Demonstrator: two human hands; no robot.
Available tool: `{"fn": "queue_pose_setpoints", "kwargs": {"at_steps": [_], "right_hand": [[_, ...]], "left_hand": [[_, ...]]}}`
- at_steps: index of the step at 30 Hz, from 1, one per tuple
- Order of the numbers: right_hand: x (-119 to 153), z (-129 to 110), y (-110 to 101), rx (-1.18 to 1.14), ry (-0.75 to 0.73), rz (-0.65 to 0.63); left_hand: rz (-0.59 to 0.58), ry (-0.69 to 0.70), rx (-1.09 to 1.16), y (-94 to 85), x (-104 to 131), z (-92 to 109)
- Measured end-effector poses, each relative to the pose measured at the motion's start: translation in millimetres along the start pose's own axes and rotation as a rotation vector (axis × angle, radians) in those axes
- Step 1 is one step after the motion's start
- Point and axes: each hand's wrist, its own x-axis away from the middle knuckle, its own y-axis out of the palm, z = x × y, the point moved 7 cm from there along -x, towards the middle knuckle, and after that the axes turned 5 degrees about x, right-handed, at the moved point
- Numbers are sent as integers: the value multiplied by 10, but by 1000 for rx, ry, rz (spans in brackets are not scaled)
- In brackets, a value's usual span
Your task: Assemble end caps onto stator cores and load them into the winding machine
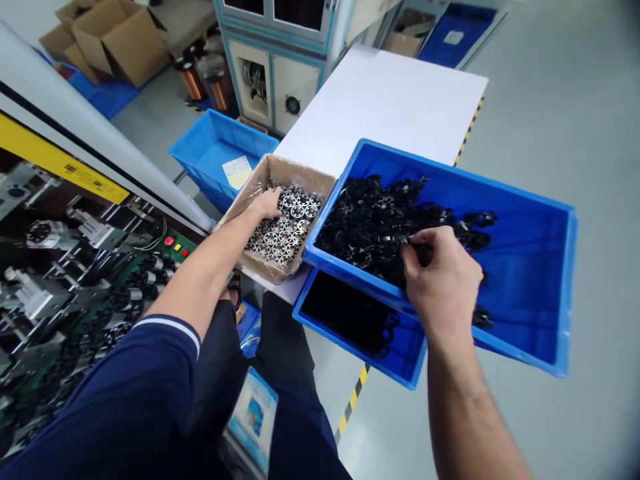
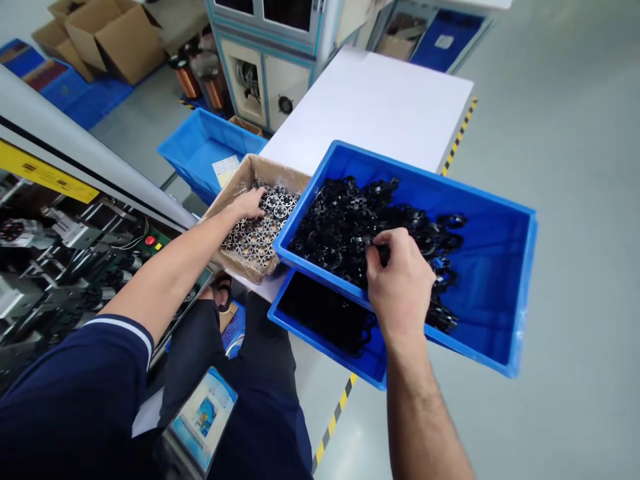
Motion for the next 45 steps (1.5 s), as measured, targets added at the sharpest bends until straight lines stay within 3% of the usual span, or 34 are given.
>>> {"fn": "queue_pose_setpoints", "kwargs": {"at_steps": [5, 8, 10, 14, 19, 22, 25, 30, 32, 35, 36, 38, 40, 42, 45], "right_hand": [[-8, -38, 14, 36, -30, -24], [-14, -56, 25, 18, -55, -24], [-17, -52, 38, -13, -65, -19], [-25, 4, 68, -24, -56, -7], [-1, -29, 24, -25, -79, -8], [35, -65, -50, -18, -70, 6], [12, -40, -84, -16, -103, 26], [72, -62, -274, -98, -173, 298], [320, -354, -375, -270, -197, 304], [1008, -1259, -515, -598, -335, 161], [1290, -1615, -565, -653, -399, 127], [1820, -2281, -528, -697, -500, -70], [2244, -2758, -445, -762, -598, -257], [2470, -2966, -380, -807, -623, -330], [2528, -2956, -351, -836, -572, -322]], "left_hand": [[58, -42, 305, -121, -12, -97], [127, -81, 592, -204, 216, -95], [176, -97, 825, -241, 486, -59], [253, -52, 1307, -271, 1359, 54], [307, 6, 1777, -104, 2916, 17], [284, -50, 1932, 133, 3806, -89], [261, -137, 2030, 408, 4504, -224], [173, -341, 2237, 974, 5198, -438], [146, -394, 2253, 1152, 5346, -479], [127, -382, 2241, 1252, 5473, -450], [128, -323, 2214, 1221, 5494, -415], [139, -156, 2129, 1088, 5527, -322], [161, -5, 2040, 930, 5561, -229], [183, 77, 1977, 805, 5593, -166], [209, 150, 1876, 681, 5625, -113]]}}
